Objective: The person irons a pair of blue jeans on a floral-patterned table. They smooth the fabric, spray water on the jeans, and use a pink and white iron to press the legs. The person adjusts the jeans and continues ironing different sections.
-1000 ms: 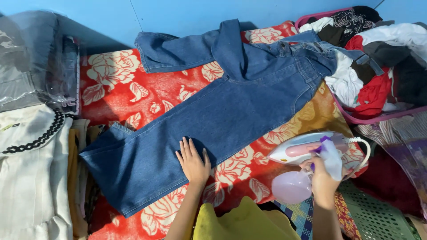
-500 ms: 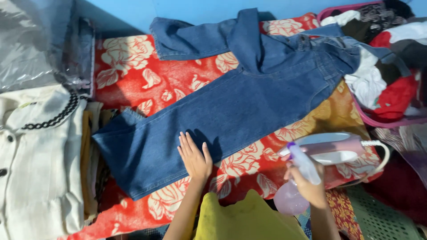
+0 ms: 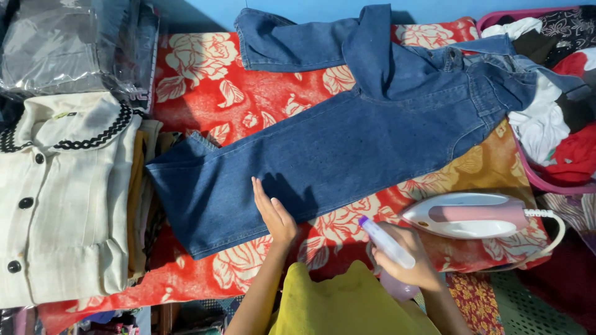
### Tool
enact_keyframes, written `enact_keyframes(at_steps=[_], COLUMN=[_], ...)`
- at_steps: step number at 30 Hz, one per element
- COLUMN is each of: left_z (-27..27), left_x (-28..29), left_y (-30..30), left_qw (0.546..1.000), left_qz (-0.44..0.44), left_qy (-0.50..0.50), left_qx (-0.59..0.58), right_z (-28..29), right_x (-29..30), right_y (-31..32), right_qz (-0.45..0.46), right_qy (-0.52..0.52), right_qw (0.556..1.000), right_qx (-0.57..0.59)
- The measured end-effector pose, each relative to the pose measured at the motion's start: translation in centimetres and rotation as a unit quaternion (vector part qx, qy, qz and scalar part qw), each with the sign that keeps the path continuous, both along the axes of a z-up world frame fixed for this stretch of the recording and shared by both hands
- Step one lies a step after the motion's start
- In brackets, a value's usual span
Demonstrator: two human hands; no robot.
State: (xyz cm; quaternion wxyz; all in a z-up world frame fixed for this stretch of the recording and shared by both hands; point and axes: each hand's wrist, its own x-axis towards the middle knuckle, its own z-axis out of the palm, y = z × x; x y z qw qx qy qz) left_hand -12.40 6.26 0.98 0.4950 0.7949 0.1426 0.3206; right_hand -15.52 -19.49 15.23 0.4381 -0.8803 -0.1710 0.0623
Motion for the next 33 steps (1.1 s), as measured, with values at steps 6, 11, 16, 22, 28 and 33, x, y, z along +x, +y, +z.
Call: enact_keyframes(at_steps=[6, 11, 16, 22, 28, 33], left_z=[0.0, 0.8, -0.1, -0.5, 0.5, 1.3], left_x=[0.0, 0.2, 0.6, 0.6, 0.6, 0.2], left_y=[0.0, -0.1, -0.4, -0.4, -0.3, -0.2], left_qw=[1.000, 0.999, 0.982, 0.981, 0.992, 0.997], left_qz=[-0.004, -0.022, -0.038, -0.035, -0.030, -0.033], left_qy=[0.006, 0.034, 0.131, 0.135, 0.054, 0.028], left_qx=[0.006, 0.025, 0.133, 0.138, 0.113, 0.065], right_z=[-1.5, -1.9, -4.5, -1.7, -5.4, -2.3], right_x=[-1.5, -2.6, -4.3, -4.9, -4.3, -2.2], right_y=[-2.7, -5.7, -9.6, -9.0, -9.6, -3.4], right_qz=[-0.033, -0.107, -0.153, -0.305, -0.096, -0.055], right_qy=[0.041, 0.043, 0.054, 0.098, 0.100, 0.090], right_qw=[0.999, 0.991, 0.985, 0.947, 0.983, 0.993], right_qx=[0.014, -0.073, 0.049, 0.024, 0.123, 0.051])
